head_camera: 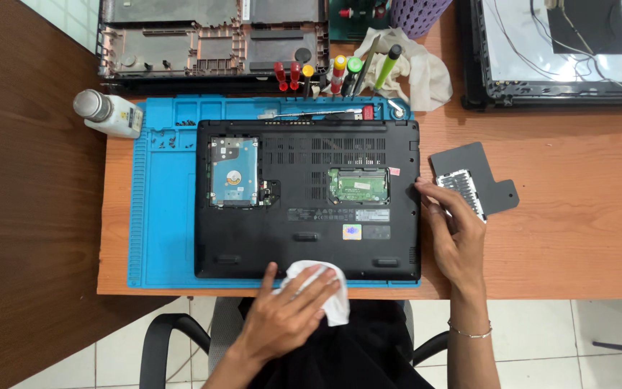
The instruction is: The person wipes the internal components of an open laptop using a cloth, after picking up a cloth from a package on the table.
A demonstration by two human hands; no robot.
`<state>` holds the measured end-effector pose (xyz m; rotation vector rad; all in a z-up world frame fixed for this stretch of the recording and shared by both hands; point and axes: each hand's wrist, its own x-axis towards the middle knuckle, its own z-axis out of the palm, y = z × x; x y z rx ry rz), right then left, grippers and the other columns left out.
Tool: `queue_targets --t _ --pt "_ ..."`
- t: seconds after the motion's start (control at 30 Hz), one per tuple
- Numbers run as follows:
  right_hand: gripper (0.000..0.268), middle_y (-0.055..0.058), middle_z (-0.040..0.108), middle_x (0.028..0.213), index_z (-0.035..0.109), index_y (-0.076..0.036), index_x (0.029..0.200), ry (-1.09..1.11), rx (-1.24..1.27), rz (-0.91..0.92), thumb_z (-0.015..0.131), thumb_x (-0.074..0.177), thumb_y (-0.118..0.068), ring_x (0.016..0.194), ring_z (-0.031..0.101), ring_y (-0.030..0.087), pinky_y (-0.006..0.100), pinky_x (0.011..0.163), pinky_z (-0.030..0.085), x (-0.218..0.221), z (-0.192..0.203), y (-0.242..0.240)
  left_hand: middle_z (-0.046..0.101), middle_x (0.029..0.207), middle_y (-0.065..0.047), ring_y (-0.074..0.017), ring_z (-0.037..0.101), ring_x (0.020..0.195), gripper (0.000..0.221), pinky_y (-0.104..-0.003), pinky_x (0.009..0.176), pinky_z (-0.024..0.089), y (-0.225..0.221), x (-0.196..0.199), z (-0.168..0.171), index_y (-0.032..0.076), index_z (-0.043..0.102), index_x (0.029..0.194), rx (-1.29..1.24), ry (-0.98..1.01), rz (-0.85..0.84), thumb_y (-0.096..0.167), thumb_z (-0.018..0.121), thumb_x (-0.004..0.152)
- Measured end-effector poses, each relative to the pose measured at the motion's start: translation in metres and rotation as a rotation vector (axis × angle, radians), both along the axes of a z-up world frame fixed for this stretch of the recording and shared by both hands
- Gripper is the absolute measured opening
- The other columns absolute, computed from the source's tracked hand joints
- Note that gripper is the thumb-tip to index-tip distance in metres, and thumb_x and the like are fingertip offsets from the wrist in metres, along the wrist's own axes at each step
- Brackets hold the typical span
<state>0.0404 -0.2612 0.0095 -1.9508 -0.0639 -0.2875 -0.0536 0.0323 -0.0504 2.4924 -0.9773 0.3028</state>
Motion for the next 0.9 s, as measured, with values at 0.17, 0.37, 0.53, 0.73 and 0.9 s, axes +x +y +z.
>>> queue_targets --t 0.17,0.37,0.53,0.73,0.9 --pt "0.028 0.018 0.069 0.131 0.067 0.004 0.124 -0.006 0.009 0.007 0.05 0.103 0.009 0.128 0.066 0.027 0.036 0.111 0.056 -0.001 0.0 0.0 0.053 0.155 -0.004 -0.0209 0.043 0.147 0.052 -0.056 0.123 0.019 0.006 0.003 0.016 0.015 0.063 0.142 -0.01 0.048 0.037 0.026 0.068 0.091" --pt "0.028 0.018 0.069 0.13 0.067 0.004 0.124 -0.004 -0.007 -0.002 0.05 0.103 0.009 0.127 0.066 0.027 0.037 0.111 0.055 -0.001 0.0 0.0 0.048 0.158 -0.014 -0.0286 0.04 0.149 0.06 -0.052 0.122 0.027 -0.03 0.02 0.039 0.004 0.056 0.147 -0.019 0.093 0.02 0.024 0.067 0.092" --pt "0.028 0.018 0.069 0.13 0.066 0.005 0.124 -0.032 -0.007 0.022 0.048 0.102 0.011 0.128 0.065 0.027 0.036 0.111 0.054 -0.001 -0.002 -0.002 0.046 0.16 -0.017 -0.0301 0.041 0.15 0.063 -0.052 0.122 0.029 -0.06 0.038 0.048 0.0 0.053 0.149 -0.094 0.137 -0.072 0.028 0.068 0.094" --pt "0.031 0.017 0.07 0.129 0.067 0.004 0.124 -0.001 -0.024 -0.001 0.048 0.101 0.012 0.124 0.068 0.026 0.034 0.107 0.055 -0.002 0.0 -0.002 0.051 0.155 -0.014 -0.0301 0.045 0.147 0.051 -0.054 0.122 0.029 -0.072 0.049 0.054 0.002 0.06 0.14 -0.159 0.165 -0.148 0.027 0.067 0.095" --pt "0.031 0.018 0.069 0.129 0.068 0.003 0.123 -0.003 -0.035 0.006 0.049 0.1 0.012 0.127 0.067 0.027 0.035 0.108 0.056 -0.001 0.002 -0.001 0.055 0.153 -0.013 -0.0293 0.049 0.146 0.043 -0.052 0.122 0.032 -0.048 0.047 0.051 0.003 0.063 0.138 -0.147 0.149 -0.093 0.021 0.063 0.099"
